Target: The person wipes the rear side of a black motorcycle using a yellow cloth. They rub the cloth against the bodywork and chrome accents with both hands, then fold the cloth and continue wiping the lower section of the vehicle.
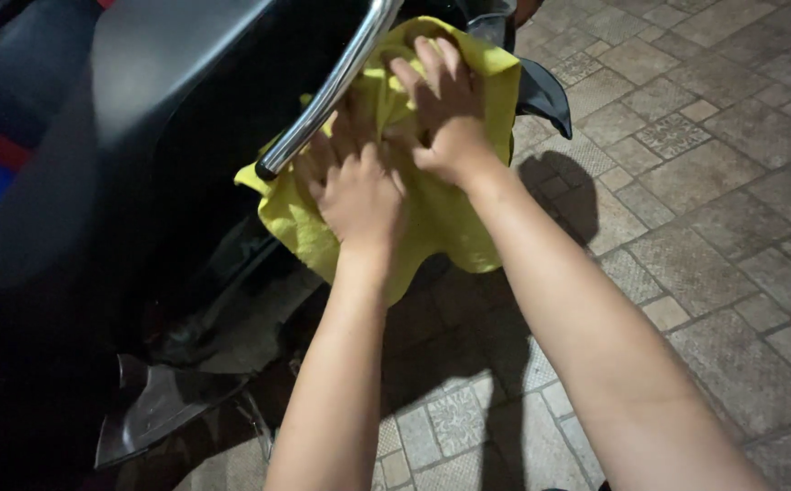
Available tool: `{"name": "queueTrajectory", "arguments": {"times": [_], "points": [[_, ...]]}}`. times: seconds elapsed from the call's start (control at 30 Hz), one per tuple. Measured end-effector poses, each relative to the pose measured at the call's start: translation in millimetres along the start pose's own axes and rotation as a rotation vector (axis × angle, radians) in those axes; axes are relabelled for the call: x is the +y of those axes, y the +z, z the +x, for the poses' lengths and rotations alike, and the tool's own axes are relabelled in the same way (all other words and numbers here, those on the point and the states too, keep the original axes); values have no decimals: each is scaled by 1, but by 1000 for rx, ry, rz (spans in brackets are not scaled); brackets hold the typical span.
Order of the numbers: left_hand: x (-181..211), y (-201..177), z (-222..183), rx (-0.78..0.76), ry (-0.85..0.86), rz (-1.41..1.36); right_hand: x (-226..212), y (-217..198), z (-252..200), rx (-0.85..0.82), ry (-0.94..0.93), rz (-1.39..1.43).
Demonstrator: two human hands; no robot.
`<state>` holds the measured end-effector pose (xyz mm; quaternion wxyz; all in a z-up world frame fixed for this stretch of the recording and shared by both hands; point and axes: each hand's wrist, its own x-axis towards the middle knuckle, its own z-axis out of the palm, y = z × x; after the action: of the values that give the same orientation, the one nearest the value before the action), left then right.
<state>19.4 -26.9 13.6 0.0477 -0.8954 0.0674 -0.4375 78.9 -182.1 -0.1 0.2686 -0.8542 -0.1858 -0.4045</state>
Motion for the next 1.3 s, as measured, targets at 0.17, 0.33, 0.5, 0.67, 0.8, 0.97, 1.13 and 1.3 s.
{"name": "queueTrajectory", "arguments": {"times": [0.17, 0.33, 0.5, 0.67, 0.8, 0.97, 1.13, 1.3], "points": [[21, -32, 20, -204, -35, -201, -4, -14, 6, -118, 172, 79], [8, -6, 5, -127, 41, -64, -3, -21, 16, -95, 162, 99], [4, -12, 1, 163, 109, -7, -24, -33, 28, -147, 141, 105], [13, 4, 2, 63, 60, -15, -7, -12, 24, -53, 0, 118], [22, 8, 13, -134, 71, -151, -6, -26, 28, -111, 111, 141], [43, -12, 38, -453, 140, -341, 14, -19, 22, 45, 281, 93], [49, -21, 38, 117, 357, 44, 35, 13, -7, 337, 250, 102], [44, -14, 9, 125, 423, 222, 15, 17, -15, 360, 417, 96]]}}
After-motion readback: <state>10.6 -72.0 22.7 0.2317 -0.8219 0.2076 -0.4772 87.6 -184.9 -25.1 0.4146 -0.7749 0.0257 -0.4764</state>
